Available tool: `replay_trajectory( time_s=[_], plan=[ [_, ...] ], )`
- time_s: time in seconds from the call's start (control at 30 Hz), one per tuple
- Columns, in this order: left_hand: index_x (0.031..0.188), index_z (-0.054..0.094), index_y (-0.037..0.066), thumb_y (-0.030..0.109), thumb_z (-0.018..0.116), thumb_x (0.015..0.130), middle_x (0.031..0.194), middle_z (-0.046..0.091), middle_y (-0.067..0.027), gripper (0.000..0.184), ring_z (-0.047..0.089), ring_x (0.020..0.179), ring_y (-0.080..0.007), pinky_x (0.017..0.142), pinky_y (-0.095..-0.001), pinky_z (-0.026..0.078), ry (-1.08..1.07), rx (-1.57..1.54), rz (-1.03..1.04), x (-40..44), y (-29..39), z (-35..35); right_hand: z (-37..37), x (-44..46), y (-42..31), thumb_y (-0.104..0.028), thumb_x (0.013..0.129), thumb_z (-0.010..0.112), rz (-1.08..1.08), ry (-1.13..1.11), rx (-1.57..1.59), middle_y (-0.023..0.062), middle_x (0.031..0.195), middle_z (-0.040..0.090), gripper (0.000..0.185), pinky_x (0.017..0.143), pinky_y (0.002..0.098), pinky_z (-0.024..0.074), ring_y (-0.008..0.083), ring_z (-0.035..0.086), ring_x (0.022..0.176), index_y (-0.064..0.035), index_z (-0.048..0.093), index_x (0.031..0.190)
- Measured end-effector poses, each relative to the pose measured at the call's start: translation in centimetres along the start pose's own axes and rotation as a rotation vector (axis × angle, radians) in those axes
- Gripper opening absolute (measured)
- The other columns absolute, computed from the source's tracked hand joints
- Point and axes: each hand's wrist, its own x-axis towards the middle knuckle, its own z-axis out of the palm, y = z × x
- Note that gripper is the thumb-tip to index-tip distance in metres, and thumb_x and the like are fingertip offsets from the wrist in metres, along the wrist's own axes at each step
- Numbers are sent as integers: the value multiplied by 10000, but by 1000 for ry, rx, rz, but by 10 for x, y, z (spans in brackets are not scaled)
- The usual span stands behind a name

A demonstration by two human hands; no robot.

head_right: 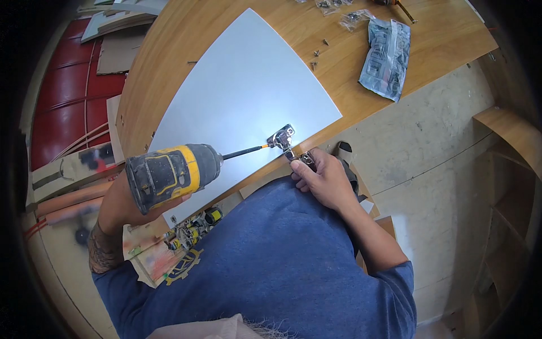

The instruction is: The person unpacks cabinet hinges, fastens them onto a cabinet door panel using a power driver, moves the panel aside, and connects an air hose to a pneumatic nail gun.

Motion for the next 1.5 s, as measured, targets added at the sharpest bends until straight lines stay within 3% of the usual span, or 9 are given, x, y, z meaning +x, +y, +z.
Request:
replay_trajectory(
  time_s=[0.63,0.73,0.97,1.03,1.1,1.17,1.3,1.37,1.5],
  plan=[
    [1166,756,81,314,902,845,1104,763,-89,423,717,1009,-260,885,-382,581,-105,-59,-73,28,18,-2,-2,2,3,-270,1045,696,-8,8,-21,112,845,763,317,670,294,602,149,739,716,41,658,996],
    [1208,745,88,367,917,814,1159,743,-89,513,664,1079,-280,928,-399,555,-82,-243,-214,27,23,5,-1,1,3,-270,1043,697,-14,16,-30,108,845,761,312,667,292,600,147,734,710,38,658,1004],
    [1202,719,23,315,936,827,1175,747,-119,523,716,1053,-240,973,-366,543,-53,-460,-307,17,26,15,-1,-4,0,-304,1038,700,-17,33,-62,113,842,754,340,672,305,588,154,726,709,35,681,1066],
    [1193,715,15,318,940,824,1167,745,-108,528,716,1069,-219,963,-363,551,47,-559,-375,11,26,23,-8,-7,-6,-318,1034,703,-16,52,-113,119,835,754,355,674,318,581,170,727,706,36,692,1063],
    [1170,714,9,279,925,845,1117,751,-101,473,727,1029,-198,921,-351,568,123,-582,-364,-1,23,30,-23,-21,-27,-344,1023,716,-140,224,-573,146,820,749,381,674,352,563,222,723,682,36,707,1004],
    [1138,714,5,220,893,877,1044,759,-94,383,735,964,-184,846,-331,585,172,-767,-280,-10,19,32,-33,-31,-63,-319,1008,729,-55,265,-447,162,791,730,350,674,390,547,266,715,686,24,710,943],
    [1103,721,6,140,819,927,926,744,-63,242,700,812,-114,711,-289,564,392,-1059,-352,-26,9,61,-52,-4,-98,-194,970,725,-598,630,-663,124,788,695,177,697,426,530,324,694,739,-26,714,1023],
    [1099,723,2,122,797,939,873,726,-50,213,669,733,-99,675,-283,549,430,-1058,-288,-24,-1,78,-63,43,-101,-167,959,718,-782,736,-800,143,948,697,173,756,452,549,354,707,850,-44,714,1081],
    [1051,724,5,130,779,956,828,711,-36,166,658,690,-102,648,-280,538,511,-1104,-177,-20,2,95,-71,103,-115,-144,961,716,-773,832,-970,153,1130,684,171,837,452,560,364,705,976,-54,725,1105]
  ],
)
